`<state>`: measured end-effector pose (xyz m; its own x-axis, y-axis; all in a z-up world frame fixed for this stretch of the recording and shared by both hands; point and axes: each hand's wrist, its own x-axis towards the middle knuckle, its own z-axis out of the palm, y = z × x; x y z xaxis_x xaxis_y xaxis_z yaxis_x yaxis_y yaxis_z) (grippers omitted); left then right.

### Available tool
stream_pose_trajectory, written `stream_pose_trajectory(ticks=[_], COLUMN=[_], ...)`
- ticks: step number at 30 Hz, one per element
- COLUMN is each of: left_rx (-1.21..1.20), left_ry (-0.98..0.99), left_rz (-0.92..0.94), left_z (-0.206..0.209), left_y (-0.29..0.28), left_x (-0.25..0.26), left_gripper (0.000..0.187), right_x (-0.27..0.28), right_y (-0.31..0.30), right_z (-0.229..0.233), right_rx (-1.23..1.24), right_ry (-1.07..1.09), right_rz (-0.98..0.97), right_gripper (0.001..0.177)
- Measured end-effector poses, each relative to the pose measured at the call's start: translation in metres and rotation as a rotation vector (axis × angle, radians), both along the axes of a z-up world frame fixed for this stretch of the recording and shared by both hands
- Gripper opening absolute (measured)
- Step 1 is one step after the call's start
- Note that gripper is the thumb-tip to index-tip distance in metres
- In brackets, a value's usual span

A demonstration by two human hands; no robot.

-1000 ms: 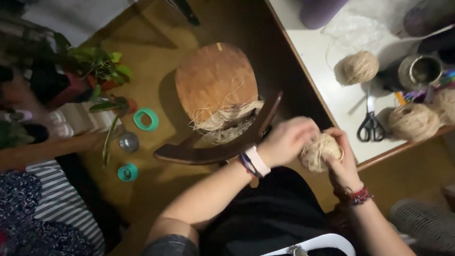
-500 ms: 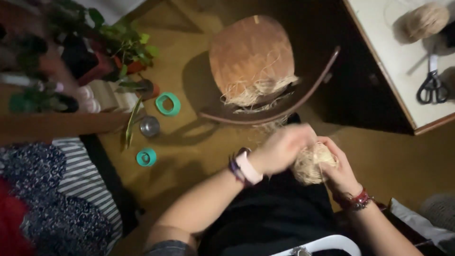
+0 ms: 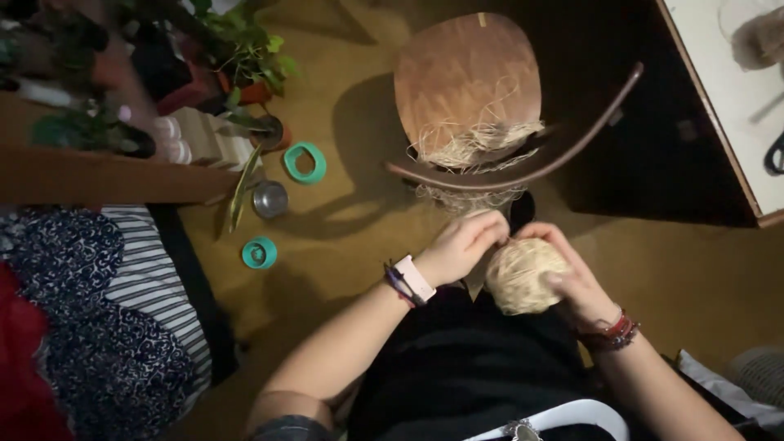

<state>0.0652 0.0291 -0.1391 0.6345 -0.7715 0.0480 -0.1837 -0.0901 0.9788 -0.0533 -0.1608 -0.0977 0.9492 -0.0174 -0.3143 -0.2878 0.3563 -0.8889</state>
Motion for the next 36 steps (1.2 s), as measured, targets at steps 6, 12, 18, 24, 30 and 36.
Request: stream_pose_trajectory(ticks=[6,12,18,24,30,36], left_rx=[0.237,0.072,0.329,0.551,0.752,0.782], left_ry=[0.042,-0.055,0.334,0.24,-0.121,-0.35], left_rz=[-0.18,0.015,0.189,0.236,0.065,0.174], left_z=[0.001,-0.008,-0.031,-0.042,-0.074,-0.061], left_y=[0.012,0.031,0.057,0.075,0.106,0.11], left_x=[-0.056,-0.012,-0.015,-0.029,-0.023,-0.015], left_gripper=[0.023,0.016,0.043,0.039,0.027,0.018], right_x=[0.041,0.007,0.051,0.079,0.102,0.09], right_y=[-0.002,0.0,0.044,0.076,0.113,0.096], right_z=[-0.005,-0.087,-0.031,-0.093,-0.09,-0.191], right_rx=[-0.495,-0.586,0.085,-0.52,-0.922,-1.194], right_ry=[-0.116,-0.08,0.026,-0.025,-0.093,0.247], right_rz=[-0.295,0.367,0.241,0.014,0.113,0.607], right_gripper=[0.064,0.069,0.07,0.061,0.069,0.077])
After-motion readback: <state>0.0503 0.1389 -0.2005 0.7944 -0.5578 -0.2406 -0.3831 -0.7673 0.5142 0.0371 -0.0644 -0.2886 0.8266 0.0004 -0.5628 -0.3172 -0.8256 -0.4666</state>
